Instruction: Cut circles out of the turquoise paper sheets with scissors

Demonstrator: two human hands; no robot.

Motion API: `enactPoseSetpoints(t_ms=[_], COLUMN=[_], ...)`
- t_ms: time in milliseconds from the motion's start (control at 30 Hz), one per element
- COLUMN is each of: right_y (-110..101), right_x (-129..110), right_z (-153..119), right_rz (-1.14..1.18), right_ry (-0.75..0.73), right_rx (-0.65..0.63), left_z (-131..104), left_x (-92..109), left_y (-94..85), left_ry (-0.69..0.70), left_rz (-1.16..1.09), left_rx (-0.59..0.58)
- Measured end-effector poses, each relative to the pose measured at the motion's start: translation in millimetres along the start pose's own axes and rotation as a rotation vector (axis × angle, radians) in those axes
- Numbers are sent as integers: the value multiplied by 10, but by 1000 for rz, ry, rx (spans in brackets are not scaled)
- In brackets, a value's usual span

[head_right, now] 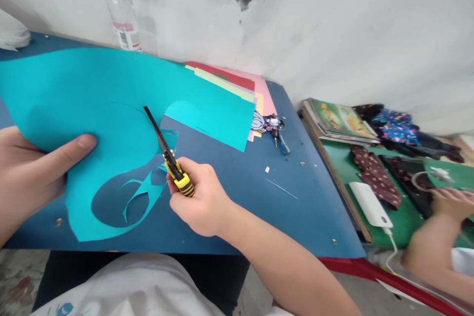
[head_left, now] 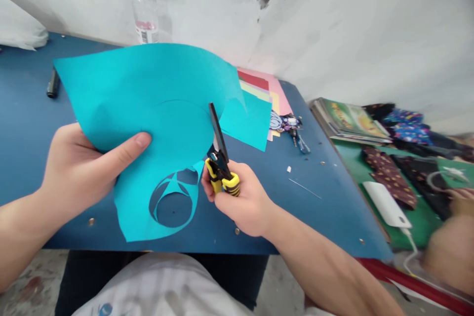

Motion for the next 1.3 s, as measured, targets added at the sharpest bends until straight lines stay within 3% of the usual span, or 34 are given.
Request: enactPoseSetpoints(t_ms=[367,700,867,1100,1300], right_y=[-48,-23,-29,-31,-22], right_x=[123,13,85,97,67], right_z=[77,54,65,70,43], right_rz=[-46,-143,-93,-57,-47], right_ry=[-84,-144,-150,-66,-42], right_rx=[-28,-16,-42,-70,-52], left_z=[25,178,132,130,155], left_x=[-10,-141,-90,-56,-17], left_y=[95,69,50,-3,19], left_ry=[-103,-145,-80,131,277], left_rz=[-270,-253,-220,-135,-33], left_rx=[-137,-178,-187,-61,-141])
Point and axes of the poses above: each hand's wrist, its own z-axis towards the middle knuckle, its own y-axis out of the palm, x = y × z, the point moved 3 cm from there along z, towards the middle knuckle, and after that the axes turned 1 degree about y, right-handed, at the moved point
